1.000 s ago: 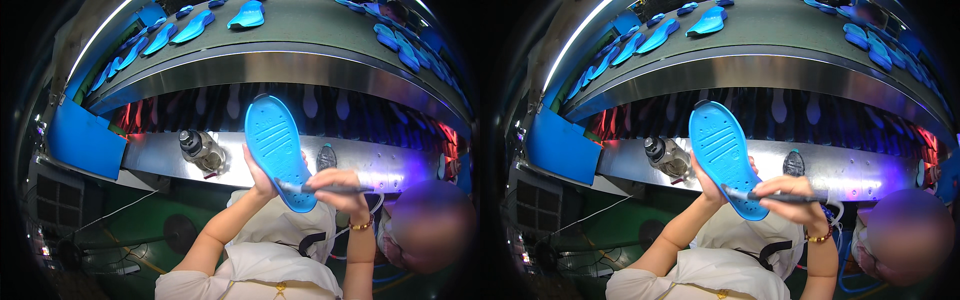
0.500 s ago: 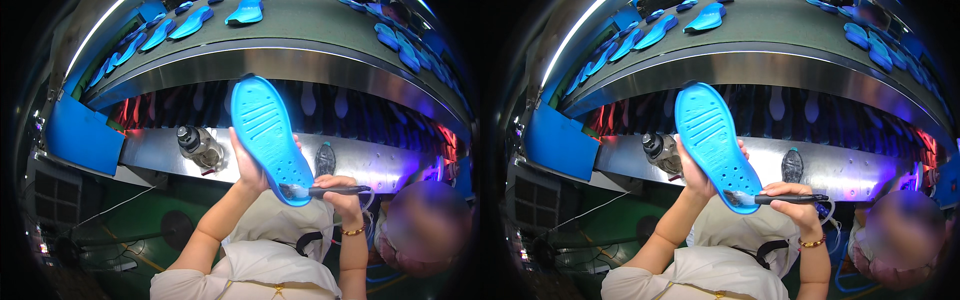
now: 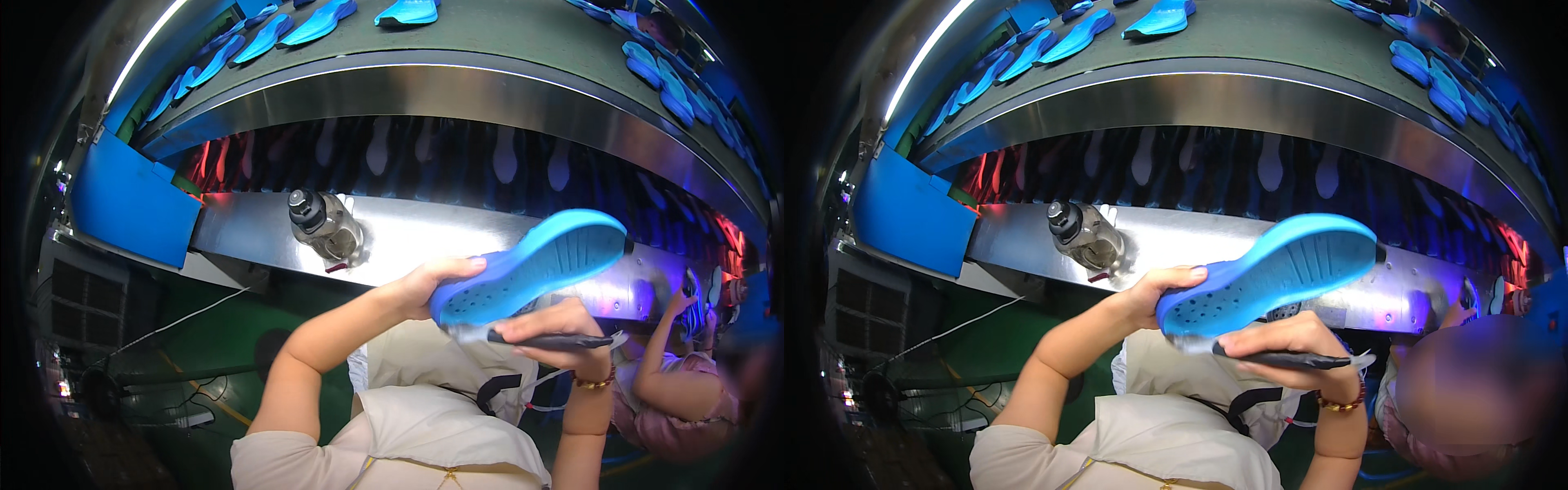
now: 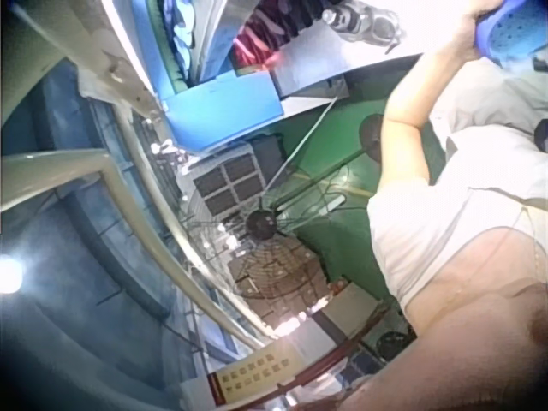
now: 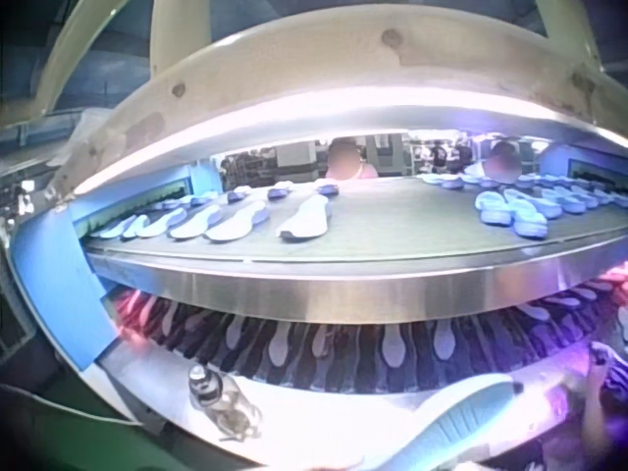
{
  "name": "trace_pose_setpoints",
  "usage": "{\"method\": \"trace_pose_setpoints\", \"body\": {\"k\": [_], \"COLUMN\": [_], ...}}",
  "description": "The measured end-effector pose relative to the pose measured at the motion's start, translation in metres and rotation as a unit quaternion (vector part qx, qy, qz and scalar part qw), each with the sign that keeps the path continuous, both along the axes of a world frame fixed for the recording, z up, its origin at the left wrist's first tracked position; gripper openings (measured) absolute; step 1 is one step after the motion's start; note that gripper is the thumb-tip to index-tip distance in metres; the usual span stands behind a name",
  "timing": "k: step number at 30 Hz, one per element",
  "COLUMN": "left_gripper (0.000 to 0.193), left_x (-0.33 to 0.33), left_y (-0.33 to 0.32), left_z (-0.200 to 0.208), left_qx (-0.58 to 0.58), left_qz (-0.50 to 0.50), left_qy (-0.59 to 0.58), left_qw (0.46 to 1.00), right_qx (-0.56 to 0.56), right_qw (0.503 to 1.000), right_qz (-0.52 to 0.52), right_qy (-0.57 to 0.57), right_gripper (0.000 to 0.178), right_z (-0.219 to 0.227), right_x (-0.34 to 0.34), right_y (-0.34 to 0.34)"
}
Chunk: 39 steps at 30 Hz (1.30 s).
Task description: The person repeatedly retrieves shoe soles from a conveyor belt and applies liquid coating to them using a brush applicator.
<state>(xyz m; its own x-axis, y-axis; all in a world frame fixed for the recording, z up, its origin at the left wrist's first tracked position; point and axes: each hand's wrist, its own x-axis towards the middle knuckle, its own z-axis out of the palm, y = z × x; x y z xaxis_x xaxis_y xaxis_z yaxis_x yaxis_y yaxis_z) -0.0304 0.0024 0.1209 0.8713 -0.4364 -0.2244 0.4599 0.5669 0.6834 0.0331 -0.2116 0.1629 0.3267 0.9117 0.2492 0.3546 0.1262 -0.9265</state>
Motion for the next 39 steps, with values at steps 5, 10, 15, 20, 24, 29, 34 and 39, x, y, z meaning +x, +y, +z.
{"method": "trace_pose_setpoints", "body": {"k": [5,10,15,20,24,29,34,39], "left_gripper": [0.055,0.058,0.06,0.061,0.061,0.063,0.089,0.09], "left_x": [0.003,-0.005,-0.005,-0.016,-0.013,-0.011,-0.001,0.002], "left_y": [0.016,0.025,0.029,0.038,0.059,0.044,-0.021,-0.011], "left_z": [0.016,0.024,0.024,0.029,0.033,-0.008,-0.033,-0.032], "left_qx": [0.079,0.192,0.16,0.147,0.153,-0.14,-0.299,-0.209], "left_qz": [-0.081,-0.127,-0.096,-0.006,-0.075,0.074,0.095,0.205], "left_qy": [0.077,0.007,-0.004,0.043,-0.066,0.019,0.012,0.016], "left_qw": [0.991,0.973,0.982,0.988,0.983,0.987,0.949,0.956], "right_qx": [0.008,-0.089,-0.054,-0.048,-0.019,0.084,-0.009,0.016], "right_qw": [0.999,0.991,0.998,0.99,0.995,0.983,0.96,0.969], "right_qz": [0.011,0.079,0.009,-0.129,-0.09,-0.152,-0.282,-0.129], "right_qy": [-0.041,-0.067,-0.039,0.033,-0.026,-0.055,0.004,-0.212], "right_gripper": [0.02,0.019,0.018,0.022,0.021,0.021,0.02,0.017], "right_z": [0.014,0.023,0.003,0.006,-0.006,0.022,-0.018,0.001], "right_x": [0.015,0.016,0.012,0.01,0.0,-0.022,-0.012,-0.041], "right_y": [-0.006,-0.017,-0.018,-0.028,-0.031,-0.024,-0.001,0.007]}}
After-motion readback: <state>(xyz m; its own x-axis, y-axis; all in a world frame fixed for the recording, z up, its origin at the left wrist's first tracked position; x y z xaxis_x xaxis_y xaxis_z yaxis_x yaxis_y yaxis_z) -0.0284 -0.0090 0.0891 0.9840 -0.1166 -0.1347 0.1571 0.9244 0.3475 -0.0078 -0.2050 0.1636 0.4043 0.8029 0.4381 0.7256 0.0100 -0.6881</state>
